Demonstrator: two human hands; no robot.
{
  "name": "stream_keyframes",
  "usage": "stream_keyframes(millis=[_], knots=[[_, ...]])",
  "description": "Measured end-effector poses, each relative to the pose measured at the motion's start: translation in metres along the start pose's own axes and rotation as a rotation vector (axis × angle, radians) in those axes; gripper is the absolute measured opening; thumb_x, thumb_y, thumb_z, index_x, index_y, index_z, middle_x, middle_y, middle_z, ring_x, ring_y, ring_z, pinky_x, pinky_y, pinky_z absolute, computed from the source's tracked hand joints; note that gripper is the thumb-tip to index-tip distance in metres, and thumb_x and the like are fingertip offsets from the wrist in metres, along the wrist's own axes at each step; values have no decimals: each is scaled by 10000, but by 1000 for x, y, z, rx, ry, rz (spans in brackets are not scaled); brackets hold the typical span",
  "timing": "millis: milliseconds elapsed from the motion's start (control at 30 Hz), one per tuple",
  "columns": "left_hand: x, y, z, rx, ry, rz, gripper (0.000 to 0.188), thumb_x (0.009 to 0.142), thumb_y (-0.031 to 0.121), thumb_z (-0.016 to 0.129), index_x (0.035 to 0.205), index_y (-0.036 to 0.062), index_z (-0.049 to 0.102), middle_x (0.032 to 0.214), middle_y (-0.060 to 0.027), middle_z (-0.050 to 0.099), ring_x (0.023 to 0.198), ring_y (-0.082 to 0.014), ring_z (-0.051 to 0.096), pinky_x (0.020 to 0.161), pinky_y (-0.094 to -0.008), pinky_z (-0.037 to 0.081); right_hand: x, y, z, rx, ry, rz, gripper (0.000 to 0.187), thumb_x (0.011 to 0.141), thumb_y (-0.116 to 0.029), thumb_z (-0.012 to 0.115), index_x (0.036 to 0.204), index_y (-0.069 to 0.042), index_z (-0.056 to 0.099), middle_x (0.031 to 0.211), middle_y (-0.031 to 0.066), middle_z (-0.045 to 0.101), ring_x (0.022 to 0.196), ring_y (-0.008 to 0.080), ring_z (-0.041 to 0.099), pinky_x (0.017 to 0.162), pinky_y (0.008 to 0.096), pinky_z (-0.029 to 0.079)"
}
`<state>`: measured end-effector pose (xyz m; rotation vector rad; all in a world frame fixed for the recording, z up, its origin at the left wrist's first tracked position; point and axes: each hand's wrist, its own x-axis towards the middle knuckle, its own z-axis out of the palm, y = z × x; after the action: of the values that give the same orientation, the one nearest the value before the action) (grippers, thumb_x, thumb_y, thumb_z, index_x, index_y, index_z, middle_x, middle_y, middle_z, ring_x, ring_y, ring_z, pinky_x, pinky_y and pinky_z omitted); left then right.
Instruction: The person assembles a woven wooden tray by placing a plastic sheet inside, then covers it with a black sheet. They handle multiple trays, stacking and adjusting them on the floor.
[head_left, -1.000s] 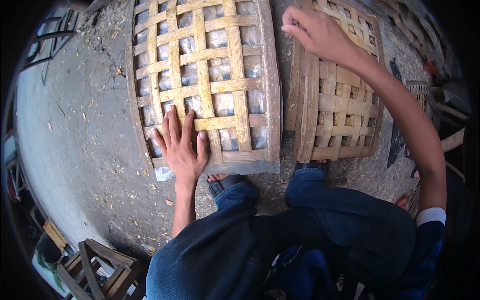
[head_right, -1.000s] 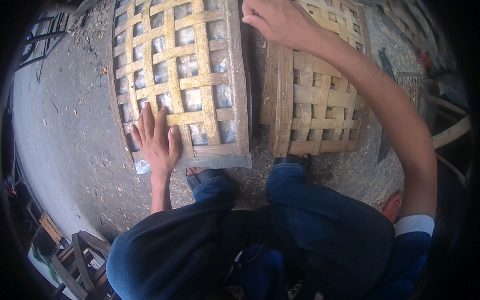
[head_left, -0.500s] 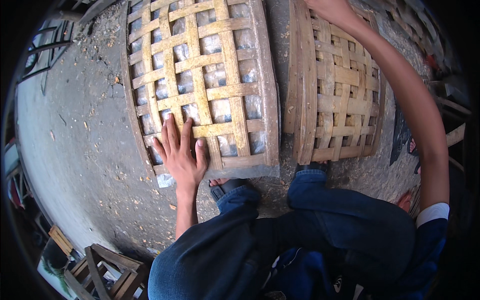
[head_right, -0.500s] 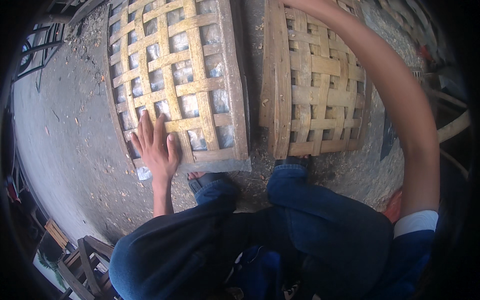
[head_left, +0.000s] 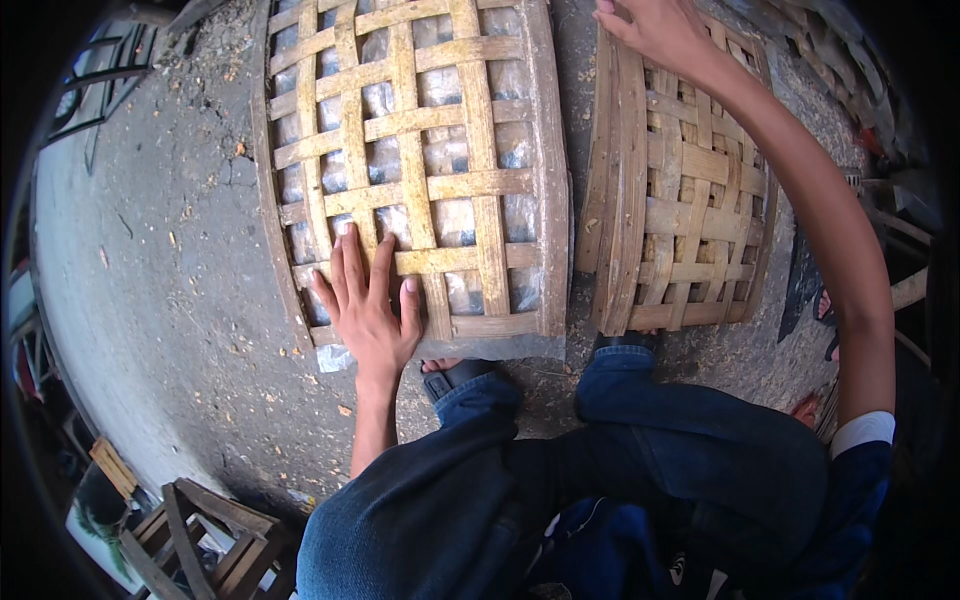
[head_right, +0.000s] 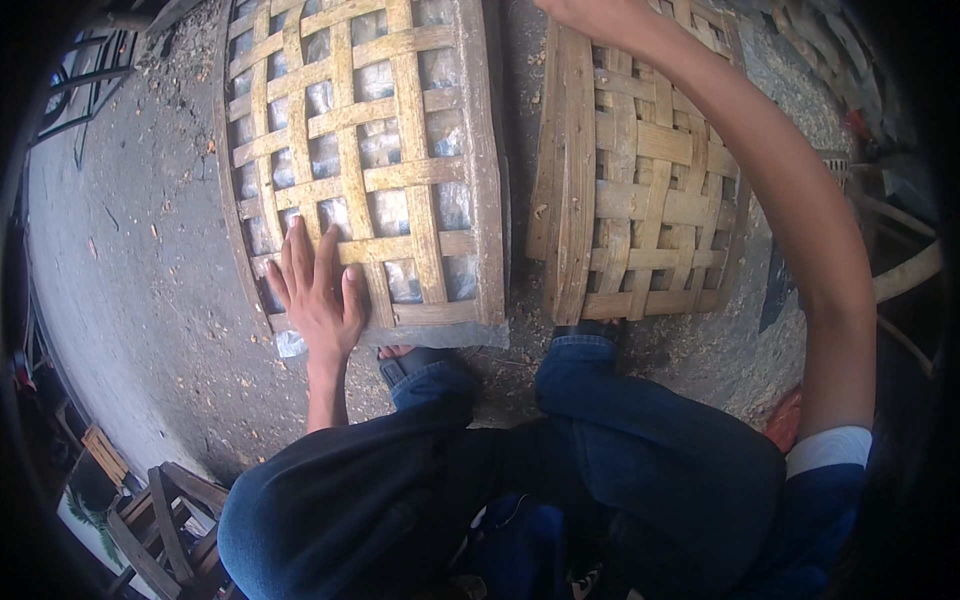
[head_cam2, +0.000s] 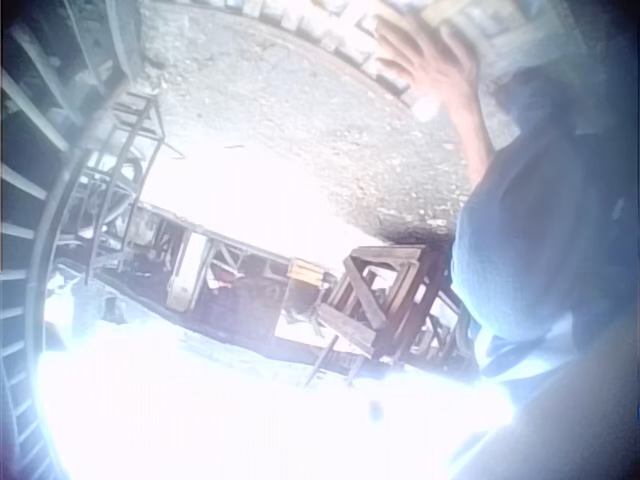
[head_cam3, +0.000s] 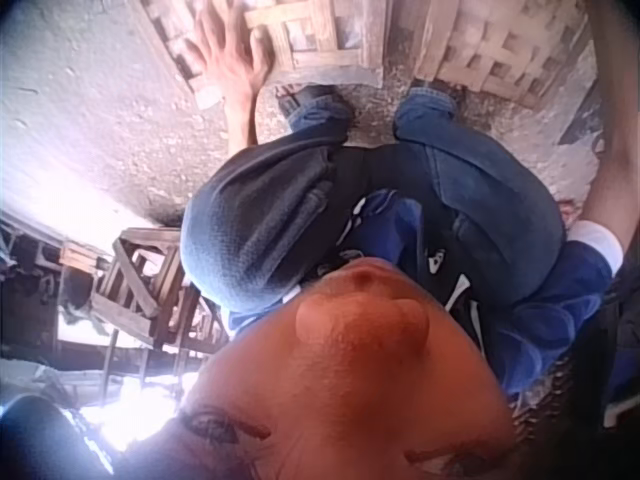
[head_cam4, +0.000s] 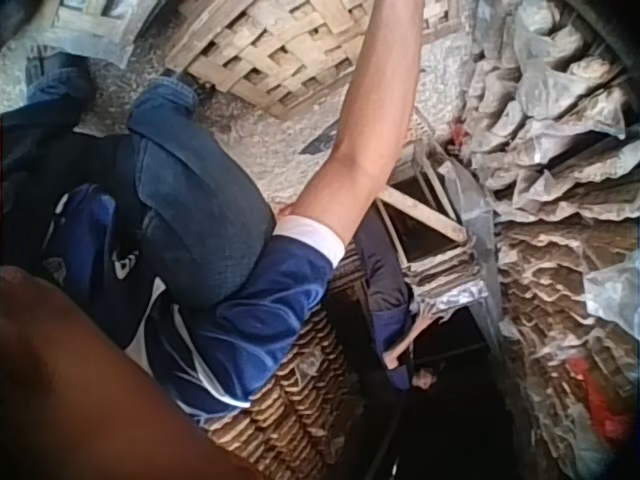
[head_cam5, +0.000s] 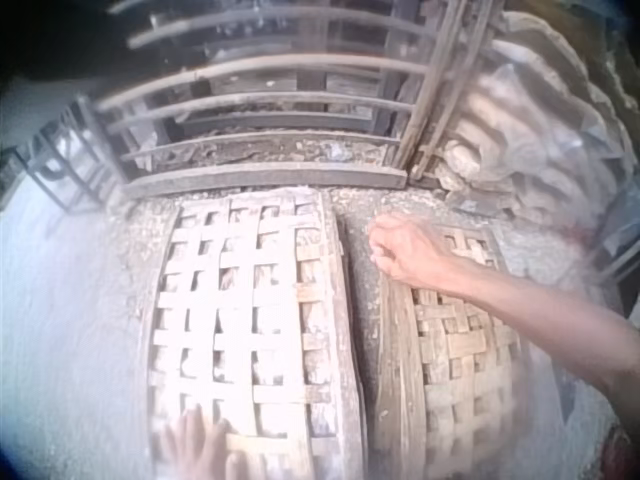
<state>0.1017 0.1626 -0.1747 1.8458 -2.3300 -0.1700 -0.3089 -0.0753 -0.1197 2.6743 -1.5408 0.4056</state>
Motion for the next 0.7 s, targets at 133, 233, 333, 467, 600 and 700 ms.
stream_keyframes(millis=[133,233,333,467,600,700], knots=[[0,0,-1,0,-2,-5,515,1046,466,432,1438,175,596,1626,-159,395,1518,-350,328,1252,-551,81,-4,-5,10,-77,-27,81,111,867,-120,600,917,-43,662,996,151,668,973,377,653,845,490,541],[-1,0,-3,1,0,-5,517,1046,470,431,1437,174,597,1626,-161,395,1518,-352,328,1252,-552,81,1,2,9,-19,-152,121,155,896,-137,561,936,-38,672,961,179,693,946,395,677,835,509,551],[0,0,-1,-4,0,-2,517,1046,470,430,1435,173,597,1626,-163,394,1517,-354,329,1252,-552,81,0,6,6,-21,-50,180,196,923,-174,530,944,-44,675,917,208,707,868,415,686,807,538,551],[0,1,-1,-6,-1,-4,516,1047,470,427,1434,173,598,1627,-161,393,1516,-353,330,1252,-552,81,7,8,-3,-118,-246,329,212,937,-200,514,934,-58,671,865,211,712,813,420,689,761,539,548],[-1,0,-1,4,4,-3,507,1041,456,443,1434,175,598,1628,-156,393,1516,-350,330,1253,-552,82,8,7,-3,-66,-197,311,220,947,-233,539,909,-57,667,865,202,714,812,416,689,744,520,547],[1,1,0,-2,7,3,501,1035,443,456,1434,175,598,1629,-155,394,1515,-349,332,1253,-552,83,2,14,7,32,-14,112,225,940,-256,567,917,-59,672,870,194,714,815,411,688,749,512,549]])
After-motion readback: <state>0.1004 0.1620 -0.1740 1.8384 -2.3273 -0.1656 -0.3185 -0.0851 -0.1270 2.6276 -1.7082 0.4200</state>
